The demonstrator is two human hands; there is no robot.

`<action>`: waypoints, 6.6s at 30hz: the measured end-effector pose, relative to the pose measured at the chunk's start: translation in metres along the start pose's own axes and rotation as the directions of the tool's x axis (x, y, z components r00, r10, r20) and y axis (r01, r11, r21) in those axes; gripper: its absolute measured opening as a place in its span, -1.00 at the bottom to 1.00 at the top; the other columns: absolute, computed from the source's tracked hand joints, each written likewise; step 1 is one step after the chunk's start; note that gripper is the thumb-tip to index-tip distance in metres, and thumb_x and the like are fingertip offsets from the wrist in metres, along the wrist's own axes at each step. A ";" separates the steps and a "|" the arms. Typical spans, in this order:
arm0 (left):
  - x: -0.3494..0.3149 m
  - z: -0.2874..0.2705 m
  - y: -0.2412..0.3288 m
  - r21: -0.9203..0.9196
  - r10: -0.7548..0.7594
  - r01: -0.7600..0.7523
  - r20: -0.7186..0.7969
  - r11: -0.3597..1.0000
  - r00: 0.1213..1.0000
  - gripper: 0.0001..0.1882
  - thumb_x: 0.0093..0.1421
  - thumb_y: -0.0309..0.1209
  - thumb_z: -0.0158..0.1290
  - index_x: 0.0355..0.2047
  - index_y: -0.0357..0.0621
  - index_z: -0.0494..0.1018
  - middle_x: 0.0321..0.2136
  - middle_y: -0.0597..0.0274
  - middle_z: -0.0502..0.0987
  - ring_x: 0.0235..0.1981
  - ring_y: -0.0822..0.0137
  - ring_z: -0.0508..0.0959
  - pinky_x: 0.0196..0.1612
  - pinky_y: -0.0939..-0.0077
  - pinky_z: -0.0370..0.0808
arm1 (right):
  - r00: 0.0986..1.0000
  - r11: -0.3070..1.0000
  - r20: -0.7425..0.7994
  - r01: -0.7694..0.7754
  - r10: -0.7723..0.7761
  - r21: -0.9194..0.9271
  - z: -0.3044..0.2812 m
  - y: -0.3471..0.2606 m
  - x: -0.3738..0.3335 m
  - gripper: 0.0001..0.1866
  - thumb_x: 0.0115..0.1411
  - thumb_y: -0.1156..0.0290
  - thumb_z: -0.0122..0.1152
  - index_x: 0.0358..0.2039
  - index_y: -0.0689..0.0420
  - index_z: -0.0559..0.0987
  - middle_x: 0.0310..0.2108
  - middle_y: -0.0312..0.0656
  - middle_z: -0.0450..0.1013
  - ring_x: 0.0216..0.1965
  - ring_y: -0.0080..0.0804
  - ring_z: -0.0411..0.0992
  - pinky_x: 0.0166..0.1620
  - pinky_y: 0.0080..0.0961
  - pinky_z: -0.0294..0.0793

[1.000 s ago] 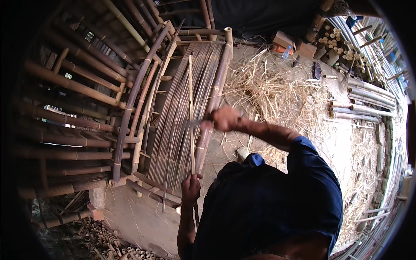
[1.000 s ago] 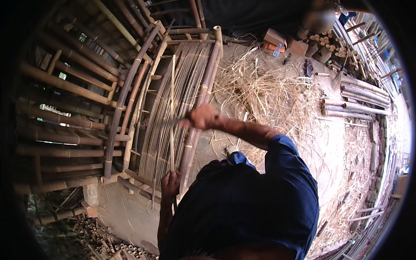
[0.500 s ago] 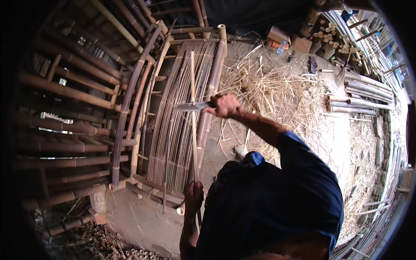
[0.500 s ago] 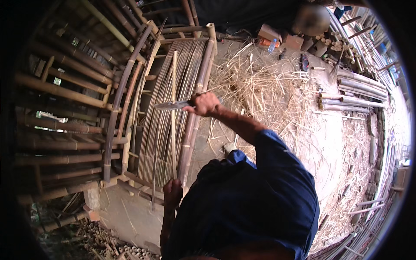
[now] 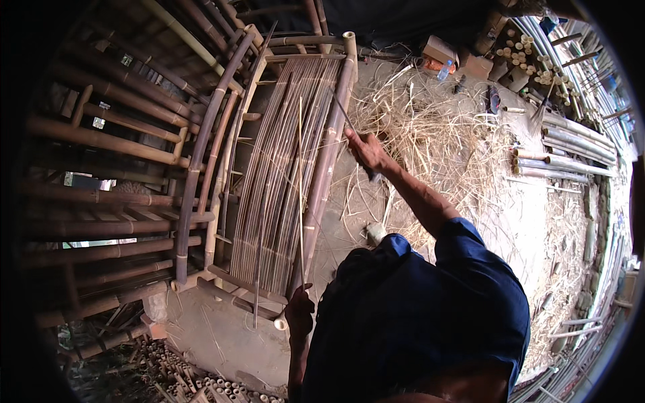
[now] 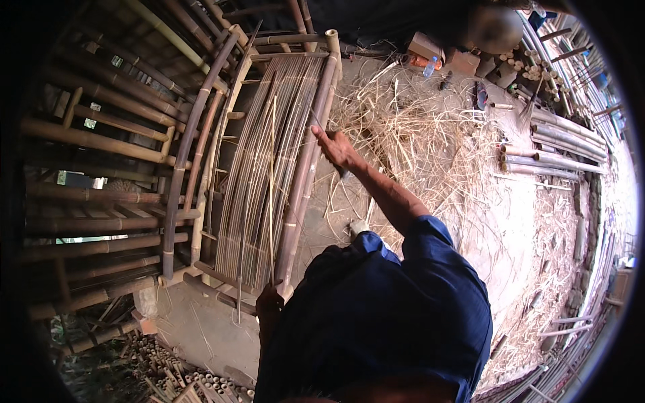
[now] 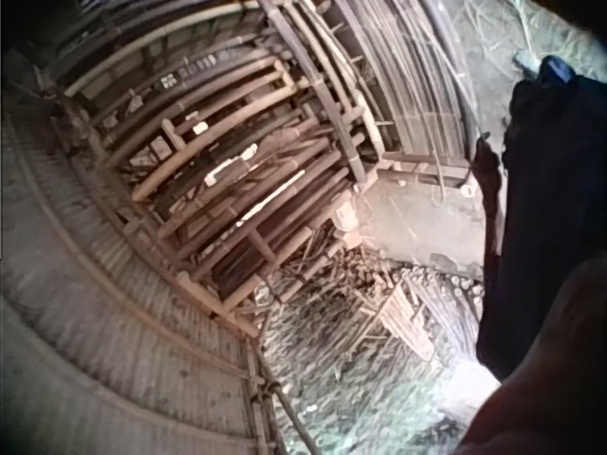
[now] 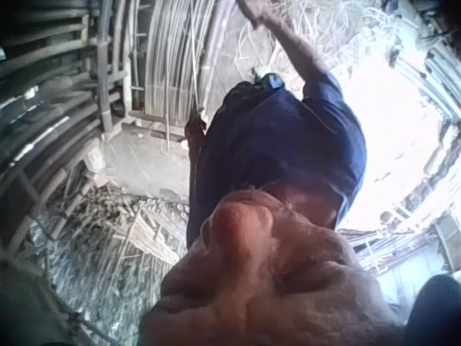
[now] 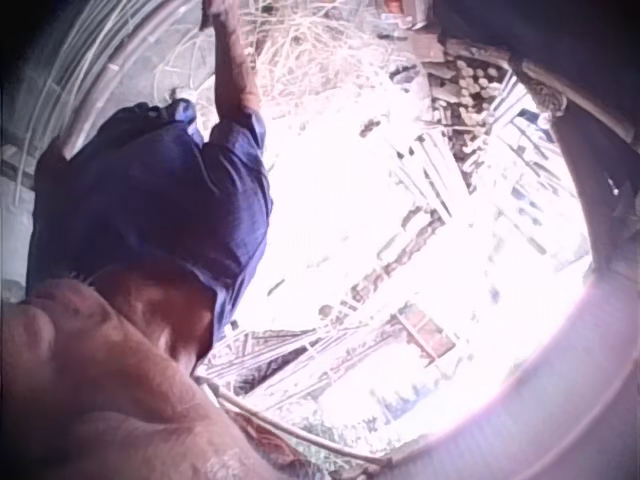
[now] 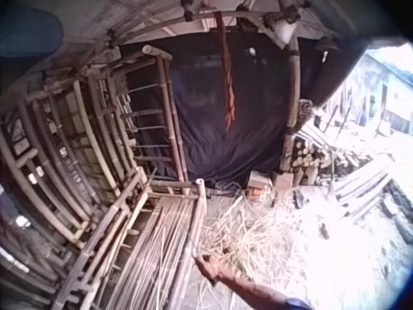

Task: The person uses a knife to split long bamboo strips into thinner slats. They hold the bamboo vertically against a frame and repeatedly strike the knife with their hand to drive it through the material, separating the strips.

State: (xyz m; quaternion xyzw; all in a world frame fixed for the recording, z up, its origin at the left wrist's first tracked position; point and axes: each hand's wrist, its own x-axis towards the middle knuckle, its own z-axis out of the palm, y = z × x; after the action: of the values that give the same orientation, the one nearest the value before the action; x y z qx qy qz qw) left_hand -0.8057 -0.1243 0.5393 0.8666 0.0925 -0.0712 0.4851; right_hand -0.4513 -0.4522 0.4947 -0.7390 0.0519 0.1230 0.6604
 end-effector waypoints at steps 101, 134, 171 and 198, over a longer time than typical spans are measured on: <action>0.683 -0.013 0.341 -0.128 0.412 -0.428 -0.136 0.895 0.901 -0.78 0.08 -0.46 0.31 -0.31 -0.26 0.52 -0.50 0.15 0.57 -0.45 0.37 0.58 -0.38 0.46 0.49 | 0.846 0.649 0.193 0.215 -0.498 0.729 0.012 -0.233 0.389 -0.30 -0.02 0.51 0.06 0.19 0.34 0.19 -0.44 -0.30 0.39 -0.39 -0.57 0.34 -0.25 -0.62 0.30; 0.693 0.002 0.336 0.106 0.422 -0.409 -0.275 0.906 0.864 -0.84 0.26 -0.40 0.06 -0.37 -0.25 0.41 -0.57 0.07 0.43 -0.52 0.13 0.47 -0.40 0.25 0.41 | 0.872 0.715 0.069 0.349 -0.484 0.606 0.030 -0.224 0.390 -0.46 0.18 0.63 0.07 0.18 0.24 0.21 -0.32 -0.28 0.46 -0.47 -0.72 0.28 -0.42 -0.75 0.22; 0.713 0.007 0.285 -0.055 0.324 -0.357 -0.305 0.933 0.895 -0.66 0.39 -0.24 -0.07 -0.27 -0.31 0.50 -0.38 -0.02 0.60 -0.32 0.14 0.61 -0.26 0.33 0.50 | 0.930 0.800 -0.104 0.357 -0.352 0.482 0.020 -0.255 0.426 -0.65 0.22 0.31 0.24 -0.07 0.29 0.53 -0.37 -0.32 0.52 -0.38 -0.63 0.41 -0.27 -0.62 0.43; 0.721 0.043 0.225 -0.338 0.253 -0.293 -0.159 0.894 0.954 -0.72 0.37 -0.29 -0.04 -0.43 -0.22 0.46 -0.63 0.45 0.30 -0.59 0.57 0.18 -0.49 0.58 0.14 | 0.756 0.725 -0.380 0.640 -0.533 0.255 -0.013 -0.321 0.516 -0.82 0.22 0.38 0.32 -0.33 0.25 0.62 -0.50 -0.38 0.48 -0.45 -0.67 0.33 -0.38 -0.59 0.33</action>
State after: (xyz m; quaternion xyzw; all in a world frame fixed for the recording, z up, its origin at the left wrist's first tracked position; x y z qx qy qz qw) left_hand -0.0545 -0.2103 0.5499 0.7707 0.0081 0.0640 0.6339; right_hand 0.1246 -0.3819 0.6759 -0.5879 -0.0718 -0.2123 0.7772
